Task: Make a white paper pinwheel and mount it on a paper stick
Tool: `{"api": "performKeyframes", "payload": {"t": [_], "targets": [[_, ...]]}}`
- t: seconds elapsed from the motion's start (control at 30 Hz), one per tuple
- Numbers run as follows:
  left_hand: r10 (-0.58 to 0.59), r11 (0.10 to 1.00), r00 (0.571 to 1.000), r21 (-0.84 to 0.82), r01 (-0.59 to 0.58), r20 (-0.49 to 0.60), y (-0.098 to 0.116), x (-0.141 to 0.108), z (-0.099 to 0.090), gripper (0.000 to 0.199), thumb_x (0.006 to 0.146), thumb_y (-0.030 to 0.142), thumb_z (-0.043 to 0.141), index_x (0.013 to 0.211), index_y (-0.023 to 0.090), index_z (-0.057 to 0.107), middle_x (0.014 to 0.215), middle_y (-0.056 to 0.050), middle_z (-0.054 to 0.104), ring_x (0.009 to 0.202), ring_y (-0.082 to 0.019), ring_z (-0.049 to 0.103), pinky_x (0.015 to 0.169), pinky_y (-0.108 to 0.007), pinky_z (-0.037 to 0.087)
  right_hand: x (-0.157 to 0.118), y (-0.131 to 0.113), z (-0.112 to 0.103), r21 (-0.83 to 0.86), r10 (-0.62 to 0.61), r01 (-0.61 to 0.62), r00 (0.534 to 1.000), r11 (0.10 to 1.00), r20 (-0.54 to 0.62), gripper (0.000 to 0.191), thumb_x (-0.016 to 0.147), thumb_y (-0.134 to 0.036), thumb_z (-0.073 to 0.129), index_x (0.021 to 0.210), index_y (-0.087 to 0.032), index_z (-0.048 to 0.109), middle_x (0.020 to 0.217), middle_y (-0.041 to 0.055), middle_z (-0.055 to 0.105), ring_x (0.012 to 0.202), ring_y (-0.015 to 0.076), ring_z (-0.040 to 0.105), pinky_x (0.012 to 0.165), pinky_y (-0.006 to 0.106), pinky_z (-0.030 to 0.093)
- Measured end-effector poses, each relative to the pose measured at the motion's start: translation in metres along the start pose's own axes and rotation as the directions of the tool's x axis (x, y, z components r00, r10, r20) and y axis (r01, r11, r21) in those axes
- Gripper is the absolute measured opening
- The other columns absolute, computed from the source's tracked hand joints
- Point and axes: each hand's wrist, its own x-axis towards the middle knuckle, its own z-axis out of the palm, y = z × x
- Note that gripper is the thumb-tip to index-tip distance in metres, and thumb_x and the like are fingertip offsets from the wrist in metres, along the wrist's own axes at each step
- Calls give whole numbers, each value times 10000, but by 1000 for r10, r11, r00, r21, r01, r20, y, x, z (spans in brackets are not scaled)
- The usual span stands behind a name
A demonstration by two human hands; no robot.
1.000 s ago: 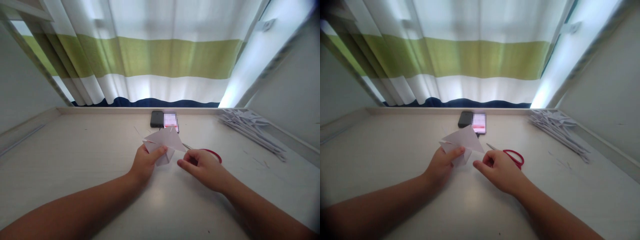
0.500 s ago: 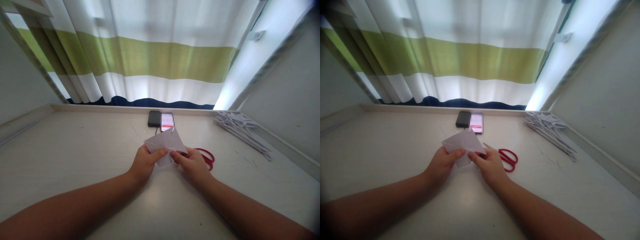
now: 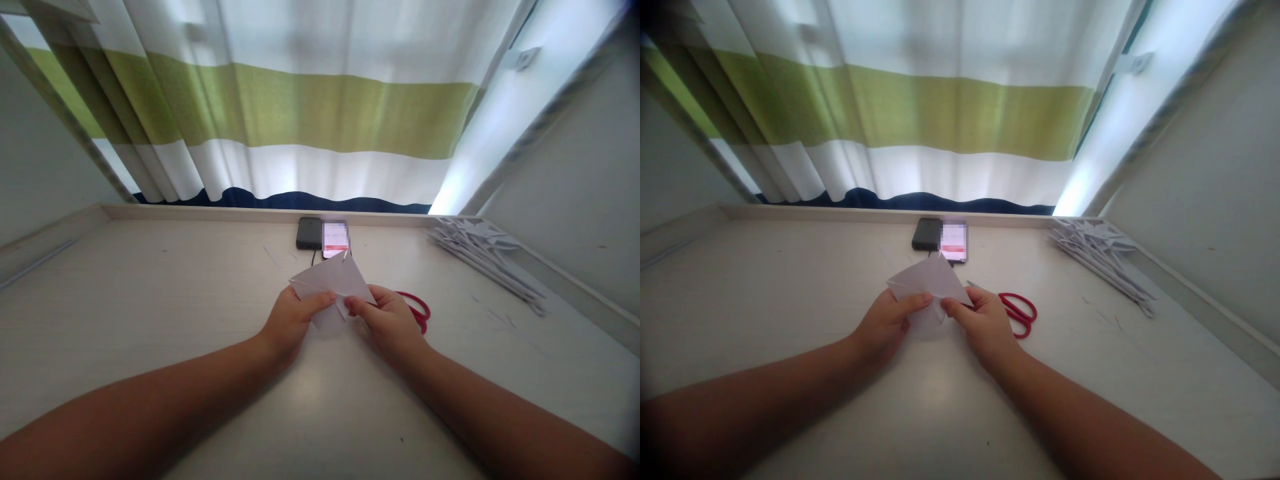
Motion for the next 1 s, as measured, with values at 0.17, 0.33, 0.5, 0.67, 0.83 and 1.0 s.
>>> {"api": "performKeyframes", "payload": {"t": [0.17,0.33,0.5,0.67,0.83,1.0], "targets": [[-17,1000,1000,-15,17,0,0,0,1,359,712,188,715,1050,104,624,895,-95,701,795,-205,645,794,-365,508,-1,2,-1,25,3,-3,1000,1000,29,178,729,-337,723,818,-186,695,763,38,698,692,184,613,653,305,469],[-25,999,999,-46,24,-28,2,1,1,309,725,177,694,1018,99,634,896,-94,707,800,-201,655,804,-350,511,-2,-1,0,-65,13,-5,993,998,118,165,724,-328,722,767,-175,675,732,21,675,675,162,592,655,287,446],[-18,998,1000,-63,17,-7,3,0,1,332,727,176,698,1046,114,632,924,-94,712,825,-207,665,802,-337,517,-3,-10,2,-175,-44,62,993,983,107,175,745,-306,683,679,-166,602,677,-1,630,629,133,546,615,260,420],[-27,997,1000,-69,27,5,3,0,0,318,742,185,687,1048,115,635,940,-102,712,830,-212,669,797,-343,526,-3,-5,2,-210,-76,104,988,972,135,170,775,-319,653,726,-173,582,703,-1,619,650,139,546,613,261,421],[-30,996,1000,-84,29,-7,3,1,0,352,727,192,703,1064,120,631,949,-106,712,830,-217,670,779,-343,532,-1,0,-2,-300,-64,118,981,947,185,179,795,-342,631,725,-179,605,714,6,627,667,150,558,641,279,438],[-25,995,1000,-101,25,-1,5,0,2,400,727,196,703,1115,143,622,933,-88,718,814,-214,676,771,-336,530,0,-5,-4,-426,-87,144,985,893,151,206,803,-371,616,708,-188,614,698,8,632,652,148,553,627,278,434]]}}
